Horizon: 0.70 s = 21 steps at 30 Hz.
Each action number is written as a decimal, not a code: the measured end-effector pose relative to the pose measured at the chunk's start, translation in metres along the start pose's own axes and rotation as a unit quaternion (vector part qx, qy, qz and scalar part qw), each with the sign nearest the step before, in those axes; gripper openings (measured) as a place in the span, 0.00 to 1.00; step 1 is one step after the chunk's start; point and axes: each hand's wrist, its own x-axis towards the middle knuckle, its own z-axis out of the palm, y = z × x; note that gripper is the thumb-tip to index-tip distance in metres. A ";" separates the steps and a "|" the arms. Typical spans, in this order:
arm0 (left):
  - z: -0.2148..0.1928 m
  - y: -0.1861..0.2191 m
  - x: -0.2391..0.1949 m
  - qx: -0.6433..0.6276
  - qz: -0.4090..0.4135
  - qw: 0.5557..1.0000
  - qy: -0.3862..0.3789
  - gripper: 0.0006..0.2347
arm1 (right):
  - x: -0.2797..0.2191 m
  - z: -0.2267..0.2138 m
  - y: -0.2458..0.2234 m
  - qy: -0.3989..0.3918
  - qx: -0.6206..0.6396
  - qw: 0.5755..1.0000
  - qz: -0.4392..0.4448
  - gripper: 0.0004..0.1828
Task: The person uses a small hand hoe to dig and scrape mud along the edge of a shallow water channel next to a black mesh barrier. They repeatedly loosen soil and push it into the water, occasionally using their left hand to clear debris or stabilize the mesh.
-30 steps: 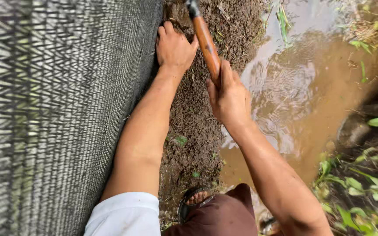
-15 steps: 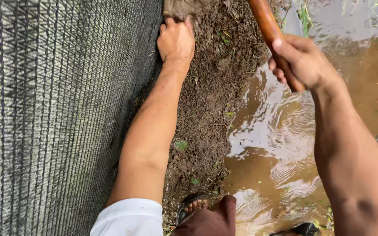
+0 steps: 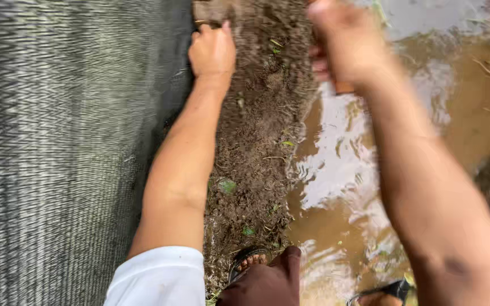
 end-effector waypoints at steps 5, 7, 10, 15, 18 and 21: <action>-0.016 0.004 0.002 -0.063 0.029 0.998 -0.014 0.23 | -0.026 0.013 0.064 -0.006 0.078 0.996 -0.050 0.22; -0.015 0.002 -0.017 -0.099 -0.005 0.991 -0.085 0.23 | -0.065 -0.017 0.111 0.050 0.099 0.994 0.006 0.23; -0.012 -0.005 -0.037 -0.206 -0.056 0.972 -0.096 0.20 | -0.130 -0.054 0.177 0.106 0.113 0.987 0.052 0.21; -0.003 -0.020 -0.037 -0.002 0.136 0.991 0.005 0.20 | -0.194 -0.088 0.257 0.167 0.114 0.971 0.128 0.20; -0.011 -0.028 -0.024 -0.089 0.037 0.981 -0.169 0.20 | -0.200 -0.096 0.293 0.172 0.119 0.970 0.124 0.20; -0.036 -0.032 -0.006 -0.093 0.044 0.985 -0.135 0.30 | -0.197 -0.090 0.314 0.186 0.171 0.960 0.119 0.18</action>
